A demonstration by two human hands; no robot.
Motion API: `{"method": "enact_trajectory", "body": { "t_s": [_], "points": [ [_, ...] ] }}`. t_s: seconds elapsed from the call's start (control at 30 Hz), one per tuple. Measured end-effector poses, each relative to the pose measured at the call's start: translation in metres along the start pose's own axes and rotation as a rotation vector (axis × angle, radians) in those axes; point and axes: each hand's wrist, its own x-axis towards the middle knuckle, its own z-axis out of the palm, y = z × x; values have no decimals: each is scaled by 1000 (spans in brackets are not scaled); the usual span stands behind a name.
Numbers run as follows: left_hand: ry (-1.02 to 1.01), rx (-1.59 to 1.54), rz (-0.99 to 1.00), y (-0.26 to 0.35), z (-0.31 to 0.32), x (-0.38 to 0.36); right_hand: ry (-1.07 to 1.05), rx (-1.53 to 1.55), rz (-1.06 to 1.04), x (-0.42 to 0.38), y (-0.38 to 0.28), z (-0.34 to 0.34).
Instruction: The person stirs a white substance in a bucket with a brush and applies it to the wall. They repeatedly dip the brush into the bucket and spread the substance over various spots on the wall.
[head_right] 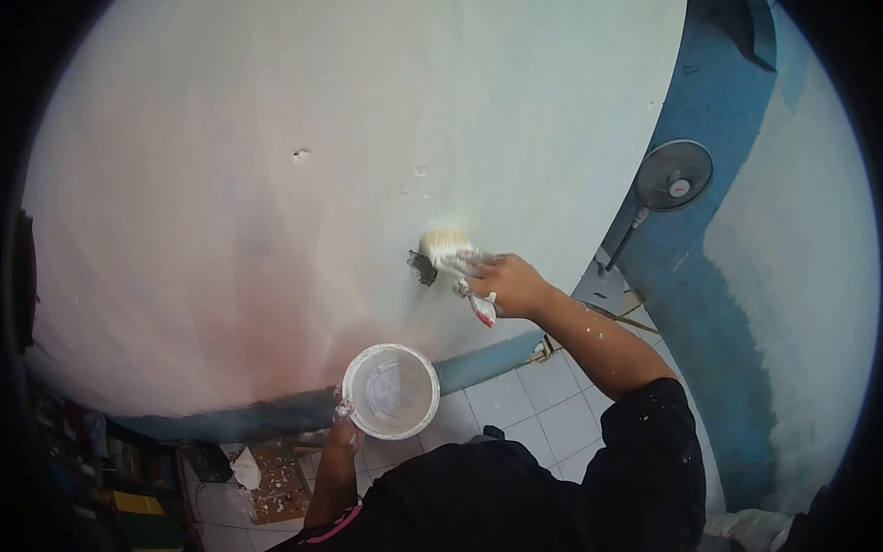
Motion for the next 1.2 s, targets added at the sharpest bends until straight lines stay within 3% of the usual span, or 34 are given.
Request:
{"method": "enact_trajectory", "body": {
  "t_s": [0.07, 0.1, 0.13, 0.17, 0.23, 0.33, 0.4, 0.43, 0.47, 0.5, 0.6, 0.63, 0.67, 0.7, 0.77, 0.83, 0.9, 1.0, 1.1, 1.13, 1.2],
  "points": [
    [-21, 8, 1, 7, 18, -2, -179, 321, 199, -11, 31, -18],
    [-42, 26, 13, 9, 24, -1, -148, 269, 234, 1, 47, -49],
    [-66, 44, 27, 10, 32, 4, 45, 299, 312, 9, 62, -71],
    [-71, 5, 20, 10, 34, 9, 47, 140, 320, 11, 78, -100],
    [-73, -68, -7, -1, 37, 21, 434, -19, 390, 20, 87, -132],
    [-57, 16, -24, -24, 37, 41, 505, -437, 261, -30, 115, -112],
    [-7, 26, -55, -30, 50, 47, 241, -315, 384, -78, 106, -62],
    [19, 29, -68, -33, 57, 51, 273, -197, 282, -88, 96, -46],
    [-3, 29, -65, -38, 63, 58, 142, -109, 241, -111, 91, -28],
    [-24, 31, -66, -42, 68, 63, 60, -40, 125, -111, 85, -31],
    [-35, 114, -70, -52, 90, 71, -88, 174, 246, -117, 116, -62],
    [-33, 153, -69, -54, 97, 73, -214, 91, 371, -104, 132, -95],
    [-18, 138, -73, -55, 107, 76, -197, -16, 505, -80, 134, -133],
    [-3, 120, -76, -56, 118, 81, 45, 567, 1062, -67, 142, -155],
    [7, 81, -79, -61, 128, 89, 508, 39, 457, -74, 182, -150],
    [2, 48, -76, -75, 122, 96, 550, -250, 267, -99, 195, -125],
    [56, 31, -76, -90, 118, 100, 322, -242, 324, -127, 171, -88],
    [44, 64, -79, -86, 140, 95, 193, 57, 123, -162, 127, -25],
    [-7, 156, -29, -83, 156, 89, -85, 266, 191, -167, 131, -43],
    [-24, 198, -5, -80, 157, 89, 51, 151, 165, -157, 147, -64],
    [-10, 203, -48, -75, 162, 92, 287, 177, 325, -141, 177, -90]
  ]
}}
